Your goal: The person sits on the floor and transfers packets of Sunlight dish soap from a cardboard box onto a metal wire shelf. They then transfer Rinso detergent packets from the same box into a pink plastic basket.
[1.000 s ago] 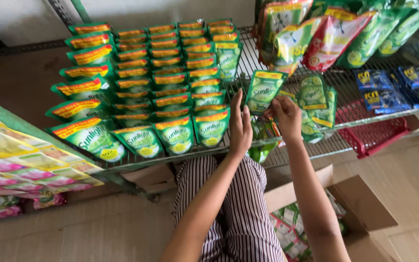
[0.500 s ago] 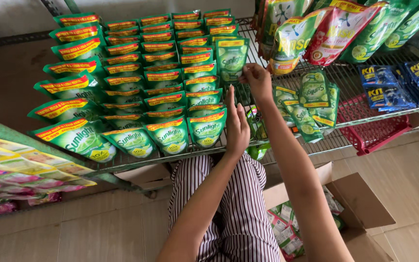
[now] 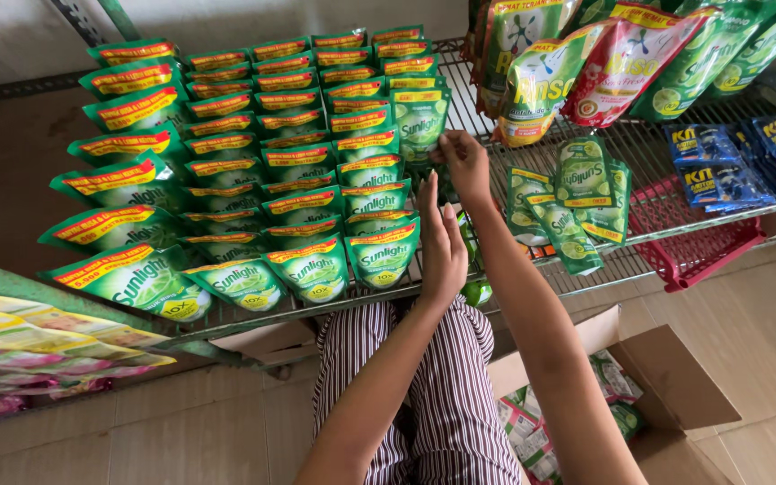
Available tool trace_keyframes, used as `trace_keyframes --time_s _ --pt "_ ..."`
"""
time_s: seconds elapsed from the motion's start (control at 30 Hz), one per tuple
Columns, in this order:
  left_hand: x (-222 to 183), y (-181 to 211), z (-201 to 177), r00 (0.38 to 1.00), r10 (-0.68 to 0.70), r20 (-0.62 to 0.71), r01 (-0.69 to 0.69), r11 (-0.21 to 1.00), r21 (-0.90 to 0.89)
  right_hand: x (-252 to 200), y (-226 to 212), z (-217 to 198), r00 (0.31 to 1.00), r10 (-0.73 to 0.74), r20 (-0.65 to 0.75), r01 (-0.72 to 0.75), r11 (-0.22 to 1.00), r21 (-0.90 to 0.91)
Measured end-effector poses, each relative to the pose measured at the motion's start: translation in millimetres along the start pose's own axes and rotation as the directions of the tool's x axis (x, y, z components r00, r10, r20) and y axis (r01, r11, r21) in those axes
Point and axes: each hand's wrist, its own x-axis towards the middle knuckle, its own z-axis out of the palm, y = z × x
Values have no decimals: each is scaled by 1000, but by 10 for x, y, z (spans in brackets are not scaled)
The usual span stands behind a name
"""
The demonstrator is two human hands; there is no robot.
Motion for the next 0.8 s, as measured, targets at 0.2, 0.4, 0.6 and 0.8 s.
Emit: trace_keyframes --time_s 0.2,0.4,0.6,0.8 --pt "-11 -18 -5 999 44 2 -44 999 -11 4 34 50 999 -32 4 32 999 -26" --pt "-9 -33 1 997 77 0 -77 997 3 7 25 47 999 -43 12 43 998 -44" --pt "-20 -49 20 998 59 11 -60 998 32 -53 -80 84 999 -46 -22 42 987 -158" --pt "-52 -88 39 1000 22 5 -22 1000 9 -354 -515 71 965 -188 -181 115 929 -351"
